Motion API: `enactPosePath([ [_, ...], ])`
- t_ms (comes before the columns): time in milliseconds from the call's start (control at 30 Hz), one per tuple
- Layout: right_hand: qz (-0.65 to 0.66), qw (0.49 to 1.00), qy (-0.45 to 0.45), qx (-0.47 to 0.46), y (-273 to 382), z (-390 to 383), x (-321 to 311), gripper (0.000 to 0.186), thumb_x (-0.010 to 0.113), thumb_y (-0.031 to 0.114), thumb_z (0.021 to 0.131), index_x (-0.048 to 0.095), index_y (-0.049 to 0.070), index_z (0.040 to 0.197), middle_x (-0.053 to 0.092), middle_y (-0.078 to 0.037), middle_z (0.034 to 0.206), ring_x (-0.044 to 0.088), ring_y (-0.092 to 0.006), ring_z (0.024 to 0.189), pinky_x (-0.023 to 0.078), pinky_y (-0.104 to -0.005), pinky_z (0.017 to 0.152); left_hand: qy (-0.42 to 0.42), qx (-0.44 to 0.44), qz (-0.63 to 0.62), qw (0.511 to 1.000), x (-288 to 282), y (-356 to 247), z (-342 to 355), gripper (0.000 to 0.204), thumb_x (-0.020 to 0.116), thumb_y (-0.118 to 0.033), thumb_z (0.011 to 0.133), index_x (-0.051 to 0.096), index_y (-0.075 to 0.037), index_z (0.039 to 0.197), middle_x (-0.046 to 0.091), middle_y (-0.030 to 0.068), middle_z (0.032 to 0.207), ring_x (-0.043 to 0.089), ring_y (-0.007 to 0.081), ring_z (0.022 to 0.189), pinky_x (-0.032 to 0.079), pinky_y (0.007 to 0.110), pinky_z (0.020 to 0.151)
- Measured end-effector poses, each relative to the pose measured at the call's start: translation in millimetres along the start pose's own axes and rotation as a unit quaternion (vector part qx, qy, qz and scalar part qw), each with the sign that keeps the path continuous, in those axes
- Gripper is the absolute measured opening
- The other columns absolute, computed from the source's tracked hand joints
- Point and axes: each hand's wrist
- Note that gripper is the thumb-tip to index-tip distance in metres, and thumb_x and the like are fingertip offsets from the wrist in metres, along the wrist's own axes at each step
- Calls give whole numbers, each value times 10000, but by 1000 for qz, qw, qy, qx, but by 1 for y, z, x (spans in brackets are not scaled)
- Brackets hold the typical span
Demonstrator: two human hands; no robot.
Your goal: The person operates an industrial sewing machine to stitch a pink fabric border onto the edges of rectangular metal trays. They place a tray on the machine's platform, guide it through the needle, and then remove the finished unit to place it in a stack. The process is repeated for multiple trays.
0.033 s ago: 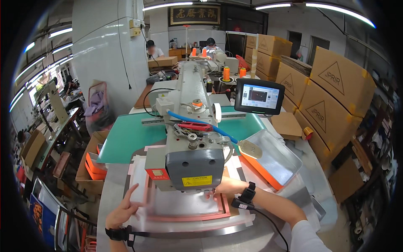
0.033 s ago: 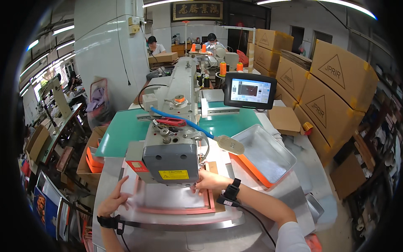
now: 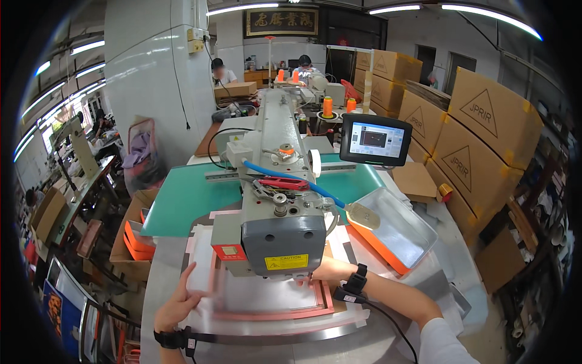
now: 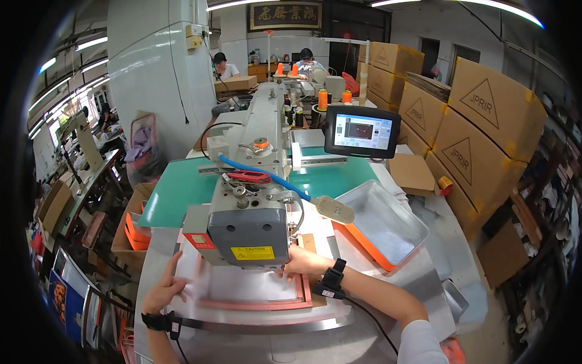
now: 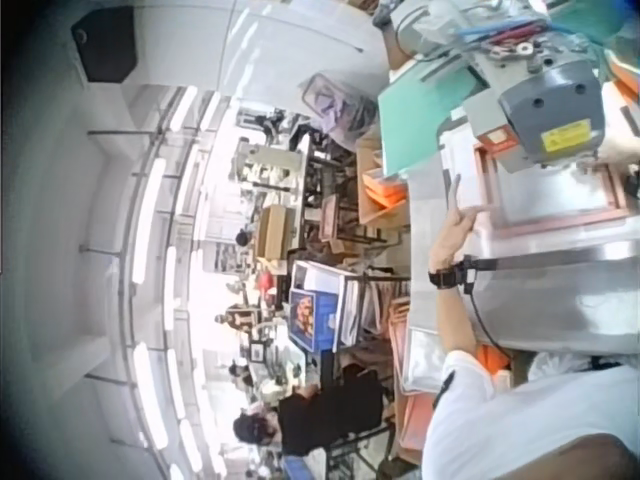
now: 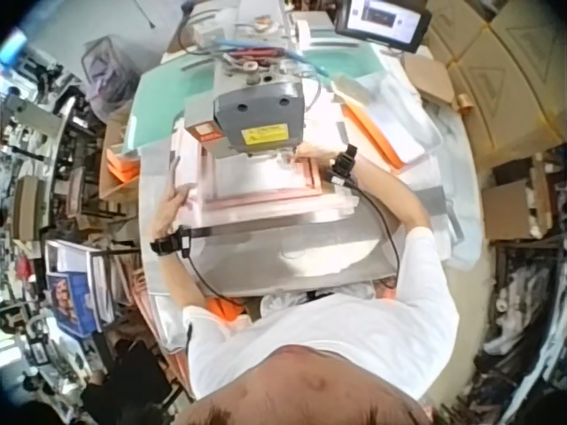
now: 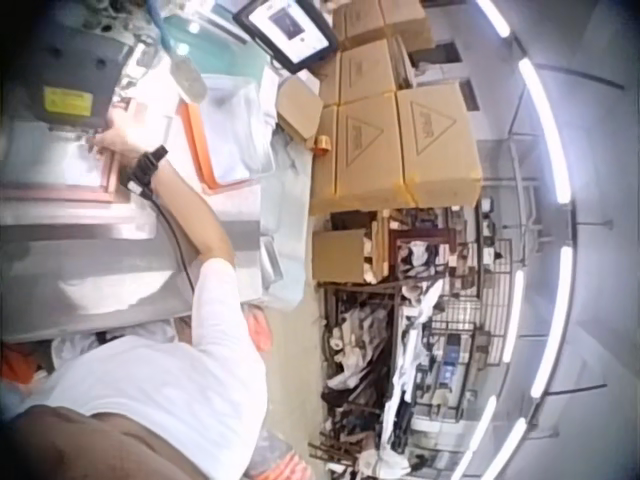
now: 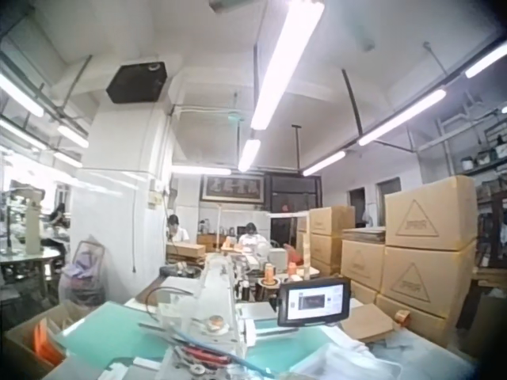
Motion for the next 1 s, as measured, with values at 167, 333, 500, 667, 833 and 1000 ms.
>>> enactPosePath([
  [167, -47, 997, -56, -30, -17, 13, 3, 301, 586, -63, 839, 555, -58, 1139, 653, -114, 857, 648, -133, 705, 529, -255, 495, -119, 29, -25, 992, 9, 3, 10, 667, 492, -41, 957, 141, -80, 1523, 708, 168, 994, 669, 143, 691, 510, 231, 542],
  [333, -98, 987, -113, -66, -47, 29, -5, 238, 620, -29, 839, 564, -81, 1064, 691, -129, 787, 688, -168, 649, 547, -267, 473, -115, 14, -14, 993, 19, 2, 21, 540, 519, -69, 955, 323, -30, 1457, 732, 106, 930, 492, 26, 595, 443, 193, 542],
  [500, -85, 982, -135, -106, -31, 15, -17, 110, 582, 45, 896, 542, -51, 930, 695, -130, 762, 699, -189, 647, 573, -276, 482, -106, 4, -24, 994, 27, 5, 34, 415, 545, -109, 962, 463, 8, 1351, 730, 84, 859, 430, 15, 572, 401, 187, 520],
  [667, 16, 922, -326, -209, 3, 20, -84, 415, 473, 368, 992, 448, 8, 1196, 652, -163, 1039, 672, -183, 713, 584, -286, 500, -82, -21, -51, 995, 34, 19, 57, 313, 463, -225, 1013, 627, 29, 1096, 708, 79, 765, 560, 56, 549, 420, 198, 486],
  [833, -86, 890, -394, -211, 47, 67, -118, 764, 380, 635, 939, 277, 34, 1399, 641, -138, 906, 652, -204, 731, 522, -315, 434, -85, -7, -113, 990, 29, 29, 53, 427, 362, -287, 1036, 656, 21, 1007, 703, 108, 768, 600, 103, 543, 435, 204, 464],
  [1000, -35, 899, -407, -156, 78, 105, -149, 856, 290, 711, 910, 477, -61, 1227, 643, -172, 829, 651, -232, 704, 491, -414, 525, -99, -29, -168, 980, 29, 29, 53, 425, 365, -276, 1028, 656, 32, 999, 702, 127, 784, 596, 108, 534, 437, 205, 468],
])
Point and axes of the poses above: each hand's wrist, its own z-axis towards the middle knuckle, its own x-axis out of the palm, y = z × x
